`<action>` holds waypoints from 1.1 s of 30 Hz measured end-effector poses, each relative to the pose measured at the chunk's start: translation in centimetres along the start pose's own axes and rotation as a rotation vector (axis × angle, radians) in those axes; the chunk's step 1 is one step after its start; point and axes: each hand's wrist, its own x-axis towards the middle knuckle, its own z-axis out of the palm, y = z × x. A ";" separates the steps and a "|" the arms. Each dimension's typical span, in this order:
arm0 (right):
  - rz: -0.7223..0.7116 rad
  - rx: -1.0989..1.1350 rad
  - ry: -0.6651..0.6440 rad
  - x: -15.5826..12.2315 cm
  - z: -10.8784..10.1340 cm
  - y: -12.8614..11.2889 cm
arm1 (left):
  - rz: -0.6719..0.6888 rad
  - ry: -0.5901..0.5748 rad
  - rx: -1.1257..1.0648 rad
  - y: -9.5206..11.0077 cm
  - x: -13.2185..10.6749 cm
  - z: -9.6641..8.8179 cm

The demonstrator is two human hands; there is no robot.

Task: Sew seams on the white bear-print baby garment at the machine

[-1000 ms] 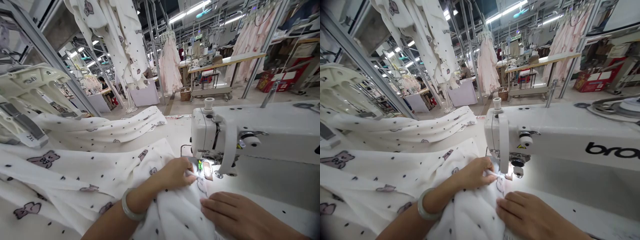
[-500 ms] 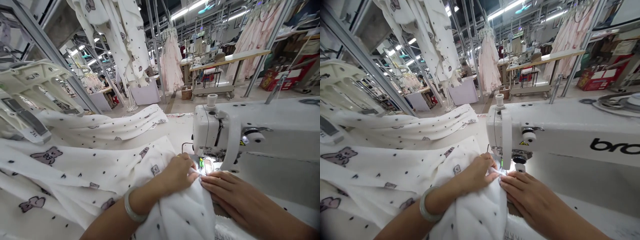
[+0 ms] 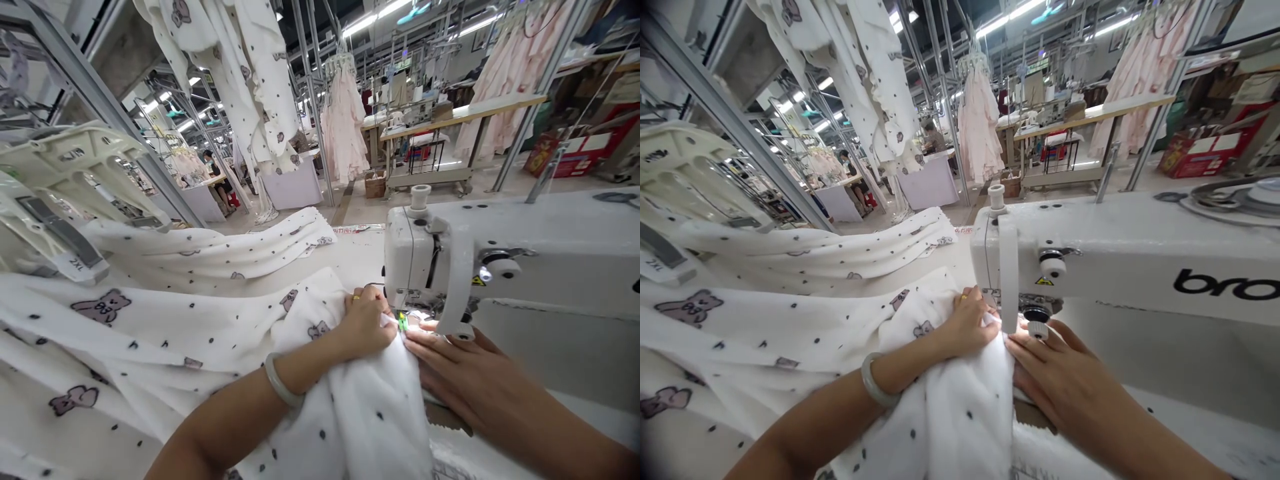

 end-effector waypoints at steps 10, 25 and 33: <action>0.102 0.091 -0.056 -0.6 0.3 0.3 | -0.015 0.039 -0.001 0.2 0.0 0.0; -0.104 0.294 0.002 -0.3 -3.0 0.5 | 0.555 -0.196 0.090 0.3 -6.4 -4.6; -0.433 0.176 0.092 0.3 -4.4 -5.6 | 0.411 0.028 -0.071 -0.8 -9.1 -2.0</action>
